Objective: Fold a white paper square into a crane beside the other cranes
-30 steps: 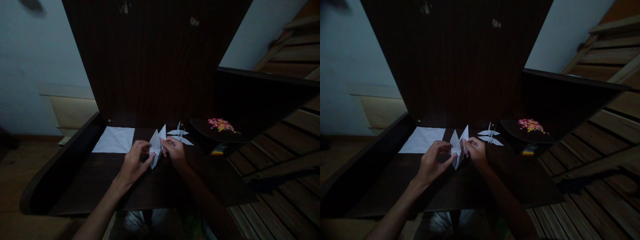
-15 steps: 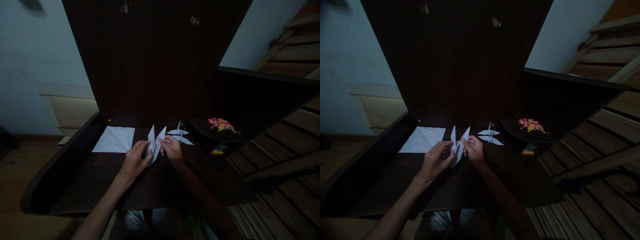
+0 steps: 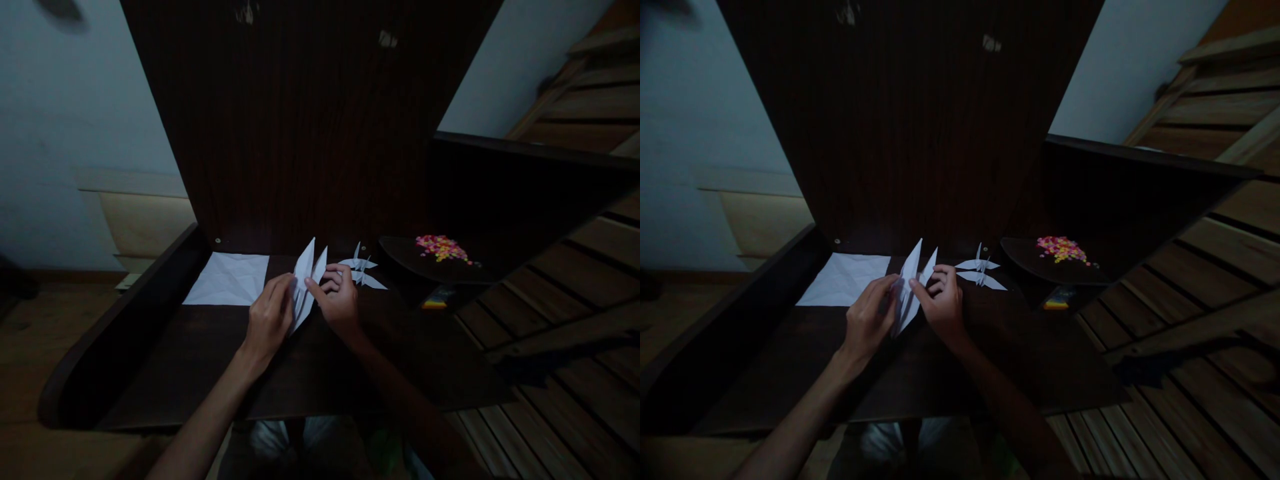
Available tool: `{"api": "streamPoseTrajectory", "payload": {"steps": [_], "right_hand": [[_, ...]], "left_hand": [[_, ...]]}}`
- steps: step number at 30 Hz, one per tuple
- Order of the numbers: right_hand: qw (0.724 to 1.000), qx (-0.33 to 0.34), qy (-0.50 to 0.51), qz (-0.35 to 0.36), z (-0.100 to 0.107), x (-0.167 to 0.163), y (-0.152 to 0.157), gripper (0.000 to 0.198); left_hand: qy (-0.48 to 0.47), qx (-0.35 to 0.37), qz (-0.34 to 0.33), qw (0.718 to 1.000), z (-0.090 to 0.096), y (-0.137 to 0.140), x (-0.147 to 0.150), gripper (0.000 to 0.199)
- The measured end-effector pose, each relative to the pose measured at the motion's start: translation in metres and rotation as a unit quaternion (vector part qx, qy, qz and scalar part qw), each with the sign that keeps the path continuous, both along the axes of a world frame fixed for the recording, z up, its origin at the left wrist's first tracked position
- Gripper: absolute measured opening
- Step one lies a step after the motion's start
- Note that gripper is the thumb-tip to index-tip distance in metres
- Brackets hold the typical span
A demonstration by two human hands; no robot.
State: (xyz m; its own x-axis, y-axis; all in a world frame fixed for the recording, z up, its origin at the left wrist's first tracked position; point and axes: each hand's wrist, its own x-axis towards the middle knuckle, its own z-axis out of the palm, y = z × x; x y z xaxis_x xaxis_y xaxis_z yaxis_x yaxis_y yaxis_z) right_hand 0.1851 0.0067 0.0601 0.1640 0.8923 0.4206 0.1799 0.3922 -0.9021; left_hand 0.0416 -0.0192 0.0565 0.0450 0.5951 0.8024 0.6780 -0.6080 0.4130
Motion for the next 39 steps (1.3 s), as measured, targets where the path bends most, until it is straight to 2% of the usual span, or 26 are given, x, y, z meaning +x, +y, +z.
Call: {"api": "streamPoseTrajectory", "payload": {"steps": [3,6,9,12,18,24,27,32,36,39], "right_hand": [[0.998,0.031,-0.057,-0.028,-0.003,0.003,0.002,0.037],[0.989,0.07,-0.118,-0.061,-0.002,0.007,0.002,0.029],[0.977,0.096,-0.192,-0.021,0.004,0.009,-0.002,0.013],[0.968,0.1,-0.23,0.02,0.01,0.008,-0.006,0.014],[0.956,0.088,-0.276,0.039,0.014,0.005,-0.006,0.012],[0.964,0.058,-0.243,0.097,0.017,0.009,-0.006,0.012],[0.968,0.04,-0.215,0.124,0.017,0.013,-0.005,0.01],[0.98,-0.012,-0.113,0.165,0.016,0.017,-0.004,0.007],[0.981,-0.006,-0.086,0.176,0.016,0.018,-0.005,0.011],[0.98,0.006,-0.09,0.179,0.014,0.02,-0.005,0.013]], "left_hand": [[-0.097,-0.05,-0.026,0.994,0.001,0.0,0.0,0.02],[-0.224,-0.15,-0.06,0.961,0.001,0.002,-0.002,0.017],[-0.281,-0.211,-0.089,0.932,0.001,0.004,-0.004,0.02],[-0.286,-0.217,-0.102,0.928,0.002,0.004,-0.004,0.02],[-0.301,-0.203,-0.118,0.924,0.005,0.0,-0.003,0.019],[-0.322,-0.204,-0.143,0.913,0.003,-0.002,-0.005,0.025],[-0.3,-0.198,-0.134,0.924,0.001,-0.001,-0.007,0.033],[-0.22,-0.178,-0.08,0.956,-0.002,0.003,-0.01,0.044],[-0.16,-0.171,-0.04,0.971,-0.004,0.006,-0.013,0.044],[-0.136,-0.183,-0.035,0.973,-0.002,0.008,-0.015,0.034]]}}
